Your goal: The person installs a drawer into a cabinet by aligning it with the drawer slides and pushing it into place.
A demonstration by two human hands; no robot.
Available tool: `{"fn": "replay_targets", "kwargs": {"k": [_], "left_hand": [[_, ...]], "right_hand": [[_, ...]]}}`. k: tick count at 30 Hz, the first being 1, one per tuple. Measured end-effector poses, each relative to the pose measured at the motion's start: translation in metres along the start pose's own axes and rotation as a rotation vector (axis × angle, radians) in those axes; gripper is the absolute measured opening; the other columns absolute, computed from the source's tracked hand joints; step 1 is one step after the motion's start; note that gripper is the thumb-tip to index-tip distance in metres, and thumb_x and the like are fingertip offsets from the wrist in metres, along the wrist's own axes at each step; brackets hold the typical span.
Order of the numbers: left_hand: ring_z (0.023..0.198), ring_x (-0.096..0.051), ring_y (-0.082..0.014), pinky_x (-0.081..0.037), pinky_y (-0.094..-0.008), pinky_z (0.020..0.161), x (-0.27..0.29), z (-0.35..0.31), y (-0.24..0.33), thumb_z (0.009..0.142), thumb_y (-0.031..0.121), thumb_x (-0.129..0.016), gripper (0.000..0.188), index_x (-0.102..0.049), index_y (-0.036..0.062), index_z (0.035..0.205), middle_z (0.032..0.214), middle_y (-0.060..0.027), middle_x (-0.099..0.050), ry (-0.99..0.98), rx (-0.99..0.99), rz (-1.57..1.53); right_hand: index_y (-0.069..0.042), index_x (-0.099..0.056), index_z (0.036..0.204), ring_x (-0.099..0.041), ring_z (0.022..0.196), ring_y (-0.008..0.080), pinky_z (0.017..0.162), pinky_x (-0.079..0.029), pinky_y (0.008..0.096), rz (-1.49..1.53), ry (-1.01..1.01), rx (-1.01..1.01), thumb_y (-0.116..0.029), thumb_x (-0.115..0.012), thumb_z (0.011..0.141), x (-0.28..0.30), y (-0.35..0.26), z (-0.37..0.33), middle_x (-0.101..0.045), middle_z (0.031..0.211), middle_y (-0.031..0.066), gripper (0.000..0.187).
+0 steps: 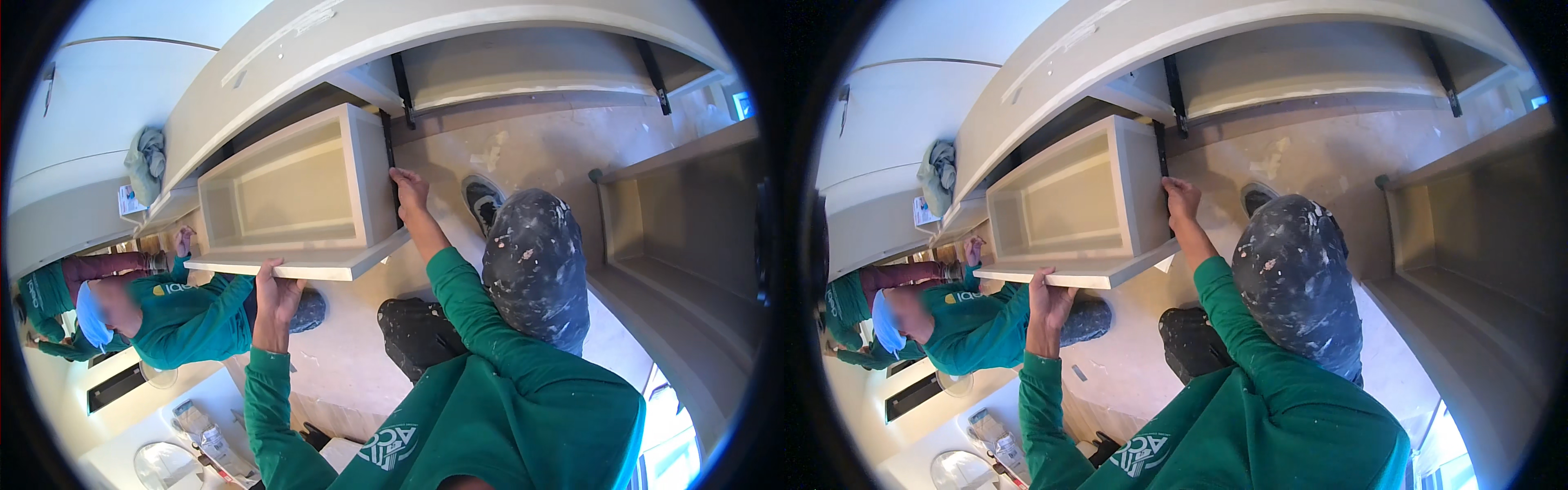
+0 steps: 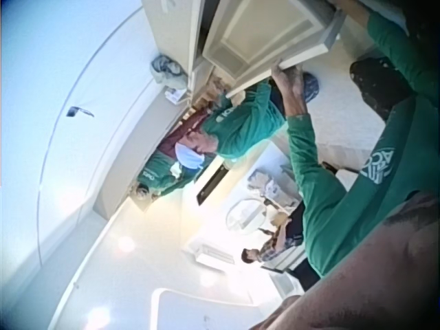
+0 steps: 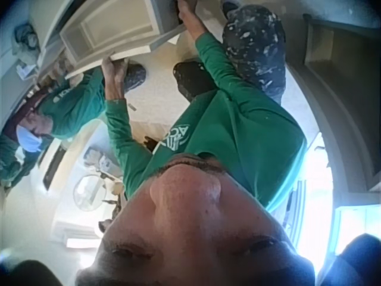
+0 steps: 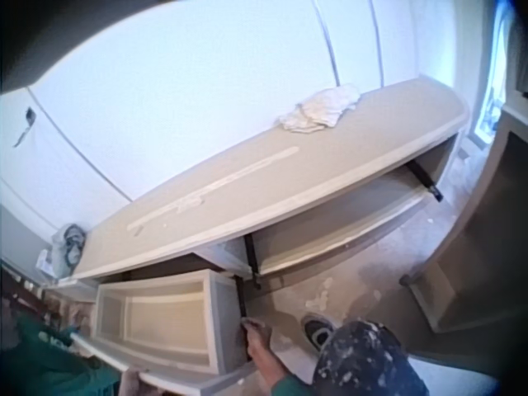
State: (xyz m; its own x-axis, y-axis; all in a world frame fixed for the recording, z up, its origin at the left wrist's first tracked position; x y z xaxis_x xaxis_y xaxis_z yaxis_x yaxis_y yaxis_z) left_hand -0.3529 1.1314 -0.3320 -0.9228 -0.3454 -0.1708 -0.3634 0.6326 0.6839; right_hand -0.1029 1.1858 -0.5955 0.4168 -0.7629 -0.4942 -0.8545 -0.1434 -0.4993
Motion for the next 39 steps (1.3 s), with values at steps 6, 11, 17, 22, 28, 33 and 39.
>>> {"fn": "replay_targets", "kwargs": {"k": [6, 11, 17, 22, 28, 33, 39], "left_hand": [[0.106, -0.068, -0.033, -0.064, -0.0443, 0.087, -0.01, 0.004, 0.002, 0.09, 0.016, -0.059, 0.039, -0.05, -0.0025, 0.123, 0.119, -0.0184, -0.062, -0.007, -0.03, -0.004], [0.106, -0.068, -0.0315, -0.064, -0.0425, 0.087, 0.001, 0.007, 0.009, 0.09, 0.016, -0.058, 0.042, -0.05, -0.0018, 0.126, 0.119, -0.0183, -0.062, -0.005, -0.004, 0.011], [0.107, -0.068, -0.0315, -0.064, -0.0434, 0.088, -0.015, 0.009, 0.009, 0.09, 0.014, -0.058, 0.04, -0.05, -0.0012, 0.126, 0.119, -0.0168, -0.062, 0.01, -0.002, -0.024], [0.114, -0.064, -0.0321, -0.061, -0.045, 0.094, -0.013, 0.001, 0.012, 0.09, 0.014, -0.059, 0.041, -0.049, -0.0018, 0.127, 0.123, -0.0168, -0.06, -0.039, -0.006, -0.012], [0.117, -0.063, -0.035, -0.061, -0.0486, 0.094, -0.032, 0.013, 0.007, 0.091, 0.01, -0.058, 0.044, -0.048, -0.0022, 0.132, 0.128, -0.0193, -0.059, -0.006, 0.039, -0.133], [0.118, -0.061, -0.04, -0.06, -0.0521, 0.095, -0.039, 0.024, 0.027, 0.093, 0.016, -0.058, 0.046, -0.046, -0.0044, 0.133, 0.132, -0.023, -0.055, -0.084, 0.007, -0.06], [0.126, -0.055, -0.041, -0.057, -0.0546, 0.1, -0.067, 0.054, 0.032, 0.094, 0.016, -0.056, 0.049, -0.043, -0.0049, 0.136, 0.134, -0.0265, -0.051, -0.139, -0.022, -0.037]], "right_hand": [[0.003, -0.075, 0.098, -0.064, 0.081, 0.0147, 0.077, -0.051, 0.0295, -0.02, -0.003, -0.031, -0.006, -0.077, 0.087, 0.001, 0.002, 0.012, -0.072, 0.091, 0.0068, 0.015], [0.003, -0.074, 0.095, -0.063, 0.079, 0.0143, 0.076, -0.05, 0.0293, -0.07, -0.002, 0.019, -0.008, -0.078, 0.086, -0.004, 0.001, 0.007, -0.072, 0.09, 0.0066, 0.014], [0.003, -0.074, 0.089, -0.063, 0.075, 0.0146, 0.073, -0.05, 0.0303, -0.1, 0.039, 0.08, -0.008, -0.079, 0.085, 0.001, 0.0, 0.019, -0.071, 0.085, 0.0067, 0.013], [0.003, -0.074, 0.09, -0.062, 0.076, 0.0152, 0.073, -0.05, 0.0313, -0.11, 0.056, 0.056, -0.01, -0.079, 0.085, -0.005, 0.001, 0.007, -0.071, 0.084, 0.0069, 0.015], [0.003, -0.073, 0.094, -0.062, 0.079, 0.0152, 0.075, -0.049, 0.0308, -0.117, 0.091, 0.084, -0.013, -0.079, 0.086, -0.002, -0.011, 0.023, -0.071, 0.087, 0.007, 0.018], [0.001, -0.072, 0.097, -0.062, 0.081, 0.016, 0.079, -0.049, 0.0312, -0.089, 0.009, 0.033, -0.014, -0.079, 0.087, -0.034, -0.018, 0.037, -0.071, 0.09, 0.0062, 0.019], [0.0, -0.071, 0.103, -0.062, 0.091, 0.0159, 0.085, -0.048, 0.0316, -0.029, -0.017, 0.067, -0.013, -0.078, 0.086, -0.039, -0.037, 0.066, -0.07, 0.096, 0.0065, 0.023]]}}
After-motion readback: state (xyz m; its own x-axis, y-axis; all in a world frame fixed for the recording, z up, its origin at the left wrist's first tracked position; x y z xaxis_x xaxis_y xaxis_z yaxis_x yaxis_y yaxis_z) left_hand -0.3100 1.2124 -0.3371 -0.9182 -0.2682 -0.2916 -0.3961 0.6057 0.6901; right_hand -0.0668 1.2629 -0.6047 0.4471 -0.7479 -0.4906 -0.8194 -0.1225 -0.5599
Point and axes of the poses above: each hand's wrist, its own z-axis towards the middle knuckle, its own x-axis out of the back of the hand, y = z × x, the point moved 9 cm from there along z, towards the middle knuckle
